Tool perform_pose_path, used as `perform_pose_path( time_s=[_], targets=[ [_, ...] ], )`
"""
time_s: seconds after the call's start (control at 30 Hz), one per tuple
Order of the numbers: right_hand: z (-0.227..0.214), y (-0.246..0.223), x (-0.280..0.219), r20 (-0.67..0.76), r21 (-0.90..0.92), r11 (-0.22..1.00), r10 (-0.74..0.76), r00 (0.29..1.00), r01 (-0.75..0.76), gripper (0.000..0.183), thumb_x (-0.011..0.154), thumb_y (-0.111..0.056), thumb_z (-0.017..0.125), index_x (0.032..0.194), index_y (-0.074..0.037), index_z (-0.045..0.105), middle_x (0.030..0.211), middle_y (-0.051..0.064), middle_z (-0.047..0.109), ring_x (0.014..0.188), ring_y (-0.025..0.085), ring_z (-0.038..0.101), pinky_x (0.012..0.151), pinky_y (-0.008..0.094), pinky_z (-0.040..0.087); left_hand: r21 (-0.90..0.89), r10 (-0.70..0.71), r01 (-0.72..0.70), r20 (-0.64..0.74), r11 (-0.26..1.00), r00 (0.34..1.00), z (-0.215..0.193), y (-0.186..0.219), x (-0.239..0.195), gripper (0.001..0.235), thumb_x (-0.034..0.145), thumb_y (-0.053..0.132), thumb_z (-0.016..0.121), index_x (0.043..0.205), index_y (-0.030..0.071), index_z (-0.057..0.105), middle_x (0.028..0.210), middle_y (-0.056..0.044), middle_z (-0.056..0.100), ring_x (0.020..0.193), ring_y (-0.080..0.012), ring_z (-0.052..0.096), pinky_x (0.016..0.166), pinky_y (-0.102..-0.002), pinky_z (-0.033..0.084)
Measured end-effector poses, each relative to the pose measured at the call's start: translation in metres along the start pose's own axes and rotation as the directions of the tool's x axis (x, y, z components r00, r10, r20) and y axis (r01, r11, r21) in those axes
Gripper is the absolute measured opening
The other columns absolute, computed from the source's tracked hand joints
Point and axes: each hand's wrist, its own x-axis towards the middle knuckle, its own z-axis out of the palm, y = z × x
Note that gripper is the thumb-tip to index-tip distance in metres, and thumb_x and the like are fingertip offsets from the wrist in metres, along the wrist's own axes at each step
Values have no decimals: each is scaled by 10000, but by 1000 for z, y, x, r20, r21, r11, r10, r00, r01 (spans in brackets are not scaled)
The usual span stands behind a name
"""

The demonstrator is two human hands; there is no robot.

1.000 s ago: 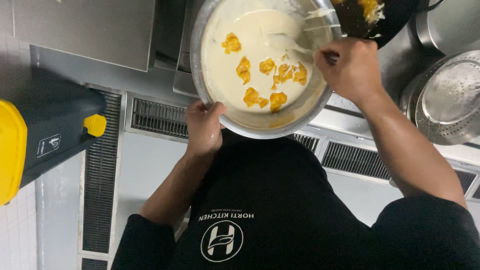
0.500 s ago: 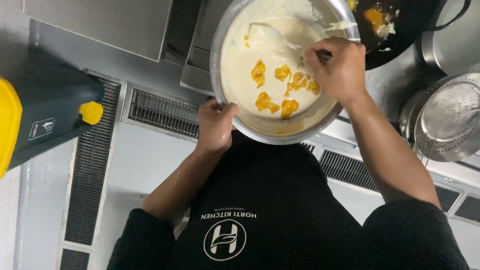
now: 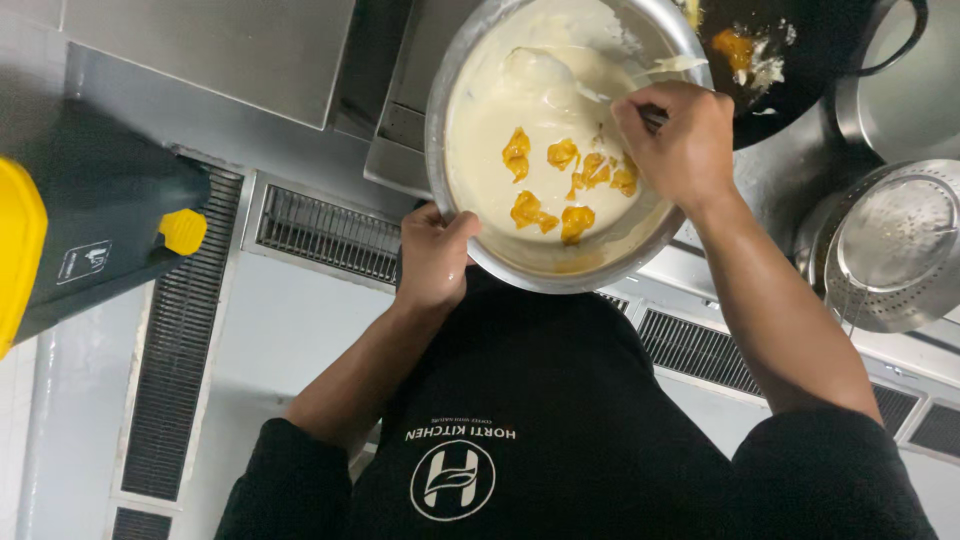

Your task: The person coats pieces of food in a batter and then places them into a pan of hot oil to fry.

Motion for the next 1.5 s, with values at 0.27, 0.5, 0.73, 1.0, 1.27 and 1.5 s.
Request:
perform_pose_path(
  time_s=[0.27, 0.5, 0.73, 1.0, 1.27, 1.5],
  targets=[
    [-15, 13, -8, -32, 30, 983, 181, 983, -181, 166, 1007, -183, 765, 1051, -25, 792, 918, 151, 767, 792, 239, 771, 753, 344, 592, -43, -25, 24, -25, 999, 999, -2, -2, 2, 142, 834, -45, 633, 939, -121, 691, 805, -117, 704, 601, -120, 637, 502, -236, 476],
    [-23, 4, -13, -102, -31, 993, 110, 989, -114, 170, 979, -142, 748, 1061, 3, 785, 935, 176, 762, 839, 260, 778, 789, 333, 603, -29, 6, -6, -12, 1000, 1000, -4, -7, 7, 129, 845, -39, 654, 939, -118, 694, 797, -118, 696, 591, -120, 617, 502, -228, 465],
    [-30, -7, -10, -68, -78, 994, 68, 995, -73, 155, 1021, -144, 756, 1022, 9, 779, 933, 175, 764, 820, 266, 773, 784, 342, 603, 18, -52, 53, -67, 998, 996, -2, -8, 9, 156, 813, -30, 647, 936, -115, 690, 814, -121, 719, 625, -141, 678, 512, -248, 537],
    [-9, 6, -7, 41, 49, 982, 181, 983, -183, 183, 952, -187, 789, 1023, -19, 793, 886, 152, 763, 740, 221, 758, 730, 327, 593, -17, -81, 80, -42, 997, 996, 0, -2, 4, 207, 790, -34, 628, 971, -107, 698, 850, -146, 743, 641, -153, 708, 537, -237, 552],
    [14, 5, -6, 113, 142, 937, 304, 946, -319, 216, 913, -227, 799, 972, -20, 799, 793, 123, 751, 660, 186, 707, 663, 316, 553, 1, -25, 25, 1, 1000, 1000, -1, -2, 2, 191, 841, -27, 634, 991, -118, 710, 863, -136, 732, 653, -128, 667, 551, -230, 508],
    [24, 13, -5, 261, 476, 714, 443, 858, -513, 145, 903, -101, 786, 938, 39, 777, 758, 71, 722, 619, 96, 618, 563, 246, 482, -52, -22, 23, 6, 998, 1000, -6, -5, 5, 191, 818, -19, 623, 972, -91, 709, 861, -115, 744, 685, -132, 704, 580, -231, 545]
  ],
)
